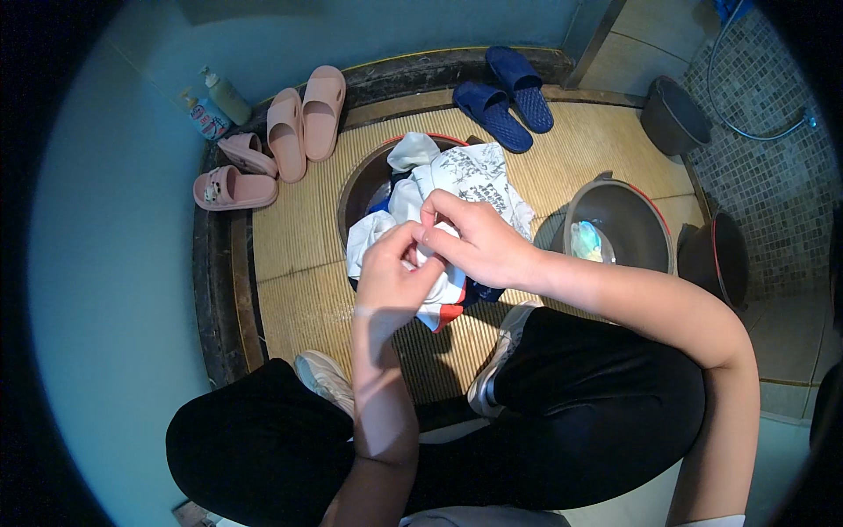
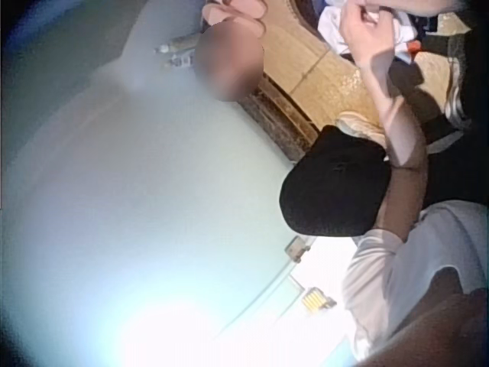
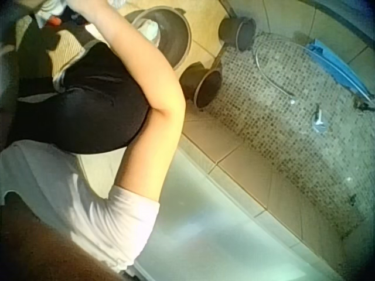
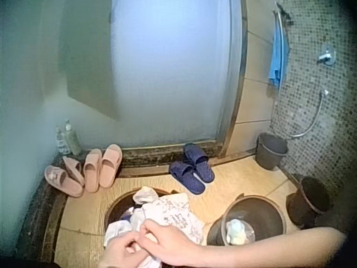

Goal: The person sits on a bamboo mat and hand-washes a white garment with red and blue accents in a metal basin. They repeatedly rub, squeeze, and wring the fabric by hand, occasionally dipping it into the water.

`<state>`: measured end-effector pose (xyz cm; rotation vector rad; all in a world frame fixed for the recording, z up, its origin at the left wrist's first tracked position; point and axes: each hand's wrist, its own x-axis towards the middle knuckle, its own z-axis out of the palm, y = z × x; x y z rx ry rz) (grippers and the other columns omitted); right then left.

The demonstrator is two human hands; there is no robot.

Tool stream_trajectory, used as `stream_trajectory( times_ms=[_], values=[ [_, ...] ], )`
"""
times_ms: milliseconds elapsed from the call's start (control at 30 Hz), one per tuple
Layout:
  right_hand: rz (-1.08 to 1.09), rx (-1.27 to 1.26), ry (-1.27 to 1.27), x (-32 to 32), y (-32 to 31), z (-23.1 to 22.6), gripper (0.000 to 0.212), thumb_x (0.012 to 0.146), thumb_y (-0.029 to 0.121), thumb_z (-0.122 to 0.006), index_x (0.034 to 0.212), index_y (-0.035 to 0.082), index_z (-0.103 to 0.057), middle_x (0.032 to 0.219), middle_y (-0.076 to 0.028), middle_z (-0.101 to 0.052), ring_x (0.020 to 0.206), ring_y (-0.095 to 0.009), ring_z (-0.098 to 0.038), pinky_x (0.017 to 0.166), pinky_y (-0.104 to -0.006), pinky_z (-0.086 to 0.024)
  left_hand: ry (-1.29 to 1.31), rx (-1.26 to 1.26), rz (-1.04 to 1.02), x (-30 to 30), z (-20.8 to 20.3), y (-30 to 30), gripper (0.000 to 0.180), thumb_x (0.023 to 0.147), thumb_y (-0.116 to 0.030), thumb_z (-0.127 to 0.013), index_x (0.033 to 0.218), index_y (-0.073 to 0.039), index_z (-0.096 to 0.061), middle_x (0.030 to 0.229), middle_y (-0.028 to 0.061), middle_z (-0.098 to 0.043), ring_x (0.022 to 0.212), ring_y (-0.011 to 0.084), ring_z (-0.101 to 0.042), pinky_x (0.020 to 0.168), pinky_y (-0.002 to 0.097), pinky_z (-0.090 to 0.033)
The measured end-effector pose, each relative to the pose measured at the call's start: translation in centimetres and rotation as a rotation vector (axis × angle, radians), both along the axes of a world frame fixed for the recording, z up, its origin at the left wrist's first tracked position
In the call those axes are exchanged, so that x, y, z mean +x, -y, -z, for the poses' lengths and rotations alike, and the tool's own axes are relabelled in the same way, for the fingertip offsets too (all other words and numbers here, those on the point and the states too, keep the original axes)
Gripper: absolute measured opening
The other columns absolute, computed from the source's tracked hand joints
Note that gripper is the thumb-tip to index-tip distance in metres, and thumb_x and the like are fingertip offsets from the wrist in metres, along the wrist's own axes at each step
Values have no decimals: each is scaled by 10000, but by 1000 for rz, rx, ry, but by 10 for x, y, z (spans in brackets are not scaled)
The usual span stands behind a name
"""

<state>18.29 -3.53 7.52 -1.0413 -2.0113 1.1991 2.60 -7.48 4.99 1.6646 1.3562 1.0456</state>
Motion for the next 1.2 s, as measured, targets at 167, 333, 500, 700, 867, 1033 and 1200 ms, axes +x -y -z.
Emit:
stream_trajectory(
  times_ms=[167,333,500,700,867,1033,1200],
  values=[
    [-156,138,-1,10,-7,1,258,839,240,-542,939,5,-575,808,-159,-578,780,-294,-573,723,-360,-441,720,-77,-163,-6,-22,4,98,746,-9,-617,789,-31,-532,771,0,-508,702,78,-490,631,202,-398],
    [-44,396,251,16,-15,12,411,762,357,-629,875,-38,-610,850,-175,-588,870,-329,-562,779,-392,-441,1207,103,-169,-25,-18,2,93,730,-45,-543,805,-40,-489,891,100,-522,834,177,-541,782,300,-458],
    [134,-219,-175,13,-27,-12,196,749,59,-668,932,-10,-659,817,-33,-661,754,-90,-606,709,-245,-490,1344,-69,-91,-21,-16,1,105,834,-74,-505,930,-33,-498,995,128,-582,933,224,-600,840,348,-499],
    [167,399,-220,-4,-11,-36,341,648,-49,-575,936,44,-418,815,-83,-529,794,-182,-590,703,-301,-468,1621,-385,63,-18,3,-8,348,961,-190,-409,1253,-8,-459,1132,150,-599,1027,271,-600,907,408,-489],
    [-310,803,72,-20,16,-26,466,664,91,-665,1102,80,-505,705,-68,-496,540,-220,-563,486,-328,-496,1667,-273,177,17,16,-5,456,926,-346,-396,1229,-12,-466,828,55,-492,663,158,-453,699,284,-420],
    [-428,896,3,-24,25,-12,188,703,231,-652,711,65,-564,635,-62,-462,469,-205,-525,411,-318,-440,1708,-449,129,25,2,-3,472,923,-421,-367,576,-104,-325,552,12,-328,579,122,-334,541,252,-293],
    [-357,1082,289,-22,16,-13,169,757,200,-595,698,44,-565,599,-100,-536,469,-250,-564,409,-352,-454,1373,-319,-228,40,-8,13,315,963,-305,-373,773,-85,-497,737,33,-508,708,123,-486,652,265,-407]
  ],
)
